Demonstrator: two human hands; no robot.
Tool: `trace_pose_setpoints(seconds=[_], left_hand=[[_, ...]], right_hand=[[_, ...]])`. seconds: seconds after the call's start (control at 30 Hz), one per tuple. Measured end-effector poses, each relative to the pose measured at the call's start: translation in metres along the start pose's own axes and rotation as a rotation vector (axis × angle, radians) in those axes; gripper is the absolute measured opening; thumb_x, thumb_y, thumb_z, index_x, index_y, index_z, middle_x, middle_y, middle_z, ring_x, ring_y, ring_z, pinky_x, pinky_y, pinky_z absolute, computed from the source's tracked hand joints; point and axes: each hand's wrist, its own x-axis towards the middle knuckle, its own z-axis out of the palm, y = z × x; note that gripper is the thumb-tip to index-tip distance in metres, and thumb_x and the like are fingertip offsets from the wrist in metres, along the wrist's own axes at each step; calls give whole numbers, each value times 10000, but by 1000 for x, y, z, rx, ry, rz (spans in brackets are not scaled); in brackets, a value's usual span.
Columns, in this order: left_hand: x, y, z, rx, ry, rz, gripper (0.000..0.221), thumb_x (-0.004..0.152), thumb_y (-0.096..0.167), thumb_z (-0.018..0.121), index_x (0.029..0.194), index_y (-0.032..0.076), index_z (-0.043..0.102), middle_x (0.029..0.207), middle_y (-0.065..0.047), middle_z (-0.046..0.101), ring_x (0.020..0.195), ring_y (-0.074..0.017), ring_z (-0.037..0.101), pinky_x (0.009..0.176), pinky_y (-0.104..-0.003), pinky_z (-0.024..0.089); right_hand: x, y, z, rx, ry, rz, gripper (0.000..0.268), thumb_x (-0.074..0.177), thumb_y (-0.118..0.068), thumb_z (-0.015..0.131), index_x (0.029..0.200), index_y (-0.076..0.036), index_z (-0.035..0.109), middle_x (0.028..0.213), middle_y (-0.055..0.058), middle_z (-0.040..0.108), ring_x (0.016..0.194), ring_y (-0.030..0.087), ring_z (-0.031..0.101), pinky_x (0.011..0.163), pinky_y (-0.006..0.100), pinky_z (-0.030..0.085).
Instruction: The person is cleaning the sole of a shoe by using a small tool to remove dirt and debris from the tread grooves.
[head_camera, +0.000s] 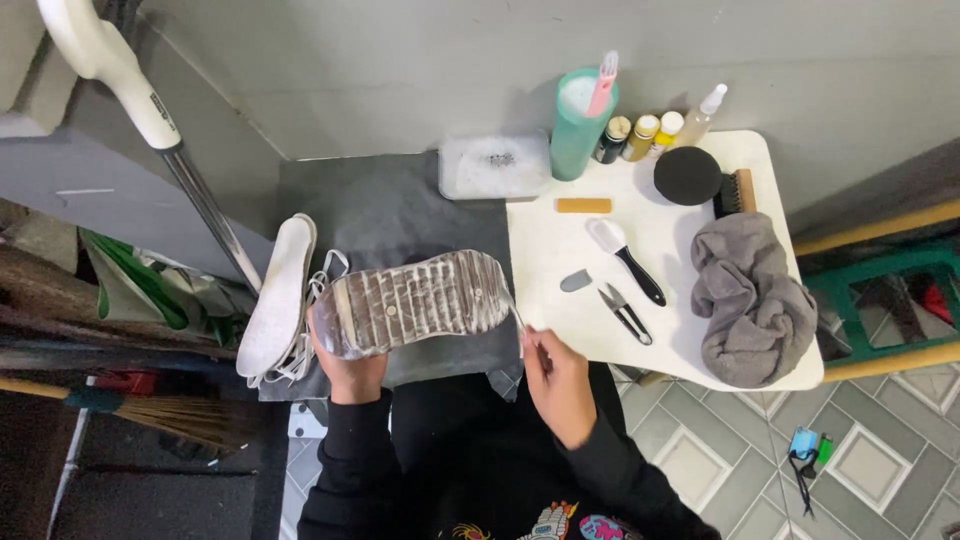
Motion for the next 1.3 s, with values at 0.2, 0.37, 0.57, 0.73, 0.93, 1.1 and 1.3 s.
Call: trace_pose_setpoints(seconds=[0.2, 0.37, 0.57, 0.73, 0.93, 1.1, 1.3], left_hand=[[7, 0, -4, -32, 88, -49, 297, 1045, 364, 565, 897, 107, 551, 673, -41, 520, 669, -163, 603, 772, -349, 556], [10, -11, 1, -74, 113, -44, 265, 1047, 337, 542, 915, 118, 611, 729, -40, 603, 682, -200, 631, 700, -393, 567], [3, 0, 0, -41, 119, -33, 277, 1042, 377, 561, 916, 133, 600, 719, -29, 610, 673, -187, 648, 687, -355, 572], [19, -37, -47, 153, 166, 145, 253, 1018, 227, 576, 1243, 112, 566, 1143, -121, 664, 1010, -271, 679, 838, -432, 568], [6, 2, 1, -2, 84, -2, 305, 1029, 376, 564, 839, 138, 544, 641, 2, 540, 617, -131, 597, 669, -293, 515], [11, -4, 1, -33, 161, -57, 268, 1010, 395, 584, 935, 143, 636, 782, -43, 666, 723, -193, 683, 708, -342, 577], [16, -16, -12, -6, 180, -53, 353, 1050, 382, 508, 1057, 51, 633, 952, -151, 693, 844, -289, 681, 790, -444, 579]], right_hand=[[11, 2, -8, 27, -5, -9, 202, 1018, -96, 604, 824, -72, 656, 580, 150, 686, 471, 195, 588, 458, 312, 518], [42, 0, 6, 66, 38, -106, 172, 1021, -67, 593, 856, -58, 642, 579, 151, 636, 494, 183, 555, 466, 298, 501], [-2, -1, 2, 42, 18, -32, 188, 1017, -77, 591, 846, -35, 658, 667, 207, 703, 549, 284, 661, 476, 343, 549], [-24, 22, 3, 83, 12, -156, 135, 1005, -103, 603, 1039, 6, 676, 974, 109, 792, 719, 74, 680, 666, 234, 551], [15, 10, 11, 58, -3, -54, 167, 1020, -87, 603, 876, -44, 676, 801, 194, 788, 642, 268, 767, 511, 326, 608], [53, -2, 14, 17, 0, -124, 133, 1013, -52, 604, 899, -38, 672, 732, 201, 753, 642, 297, 743, 513, 336, 569], [47, -14, 8, -30, 1, -145, 139, 1015, -28, 597, 894, 0, 659, 750, 231, 750, 630, 336, 737, 509, 355, 567]])
